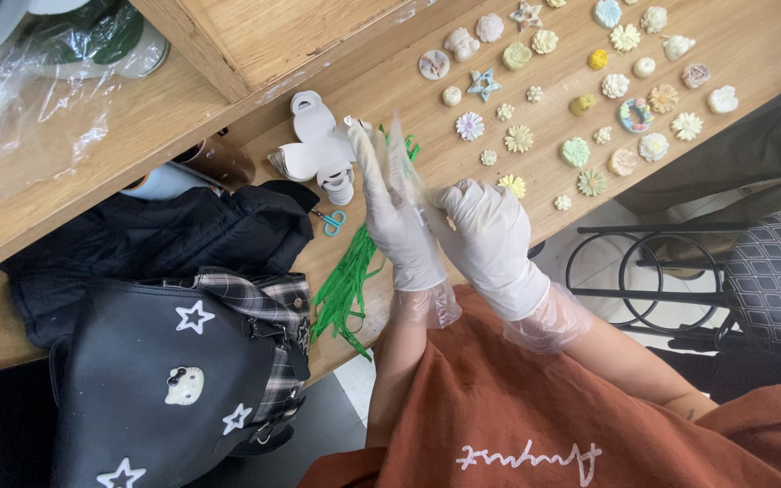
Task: The person places small, flower-shaped decorations into a clear plastic bag and then puts the bag into a white paper container. They then tie the container closed with a green ribbon, creating a finished package.
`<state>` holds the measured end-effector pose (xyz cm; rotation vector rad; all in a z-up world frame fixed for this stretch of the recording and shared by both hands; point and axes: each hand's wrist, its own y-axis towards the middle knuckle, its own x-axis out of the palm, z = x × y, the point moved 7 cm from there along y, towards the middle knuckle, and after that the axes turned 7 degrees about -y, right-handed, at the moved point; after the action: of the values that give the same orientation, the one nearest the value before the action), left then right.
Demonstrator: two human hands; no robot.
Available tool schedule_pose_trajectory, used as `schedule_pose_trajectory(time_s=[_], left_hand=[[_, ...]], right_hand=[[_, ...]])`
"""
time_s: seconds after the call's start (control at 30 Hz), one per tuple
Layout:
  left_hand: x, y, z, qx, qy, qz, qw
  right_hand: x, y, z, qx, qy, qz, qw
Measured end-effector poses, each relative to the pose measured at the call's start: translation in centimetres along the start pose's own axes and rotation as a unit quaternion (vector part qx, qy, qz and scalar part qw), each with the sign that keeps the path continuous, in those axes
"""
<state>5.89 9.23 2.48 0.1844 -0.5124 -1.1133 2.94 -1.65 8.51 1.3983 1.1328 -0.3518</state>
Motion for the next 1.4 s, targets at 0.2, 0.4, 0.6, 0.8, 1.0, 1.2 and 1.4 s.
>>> schedule_pose_trajectory(time_s=[0.2,0.4,0.6,0.8,1.0,1.2,1.4], left_hand=[[-0.7,0.2,-0.8,-0.021,-0.017,0.021,0.999],[-0.1,0.0,0.1,0.029,0.232,-0.034,0.972],[-0.1,0.0,-0.5,0.004,0.219,-0.030,0.975],[-0.3,-0.3,-1.6,-0.009,0.202,-0.062,0.977],[-0.8,-1.4,-5.5,-0.051,0.341,-0.125,0.930],[-1.2,-3.1,-10.5,-0.152,0.360,-0.178,0.903],[-2.2,-4.8,-13.3,-0.251,0.385,-0.191,0.867]], right_hand=[[-0.1,0.2,0.9,0.036,-0.019,0.002,0.999],[0.4,0.0,1.2,0.043,-0.022,-0.002,0.999],[0.8,0.0,2.5,0.081,-0.008,-0.012,0.997],[1.8,-0.3,4.7,0.158,0.030,-0.033,0.986],[3.5,-0.6,8.2,0.207,0.012,-0.076,0.975],[5.8,-1.6,9.5,0.216,0.025,-0.145,0.965],[6.1,-2.1,9.6,0.197,0.002,-0.149,0.969]])
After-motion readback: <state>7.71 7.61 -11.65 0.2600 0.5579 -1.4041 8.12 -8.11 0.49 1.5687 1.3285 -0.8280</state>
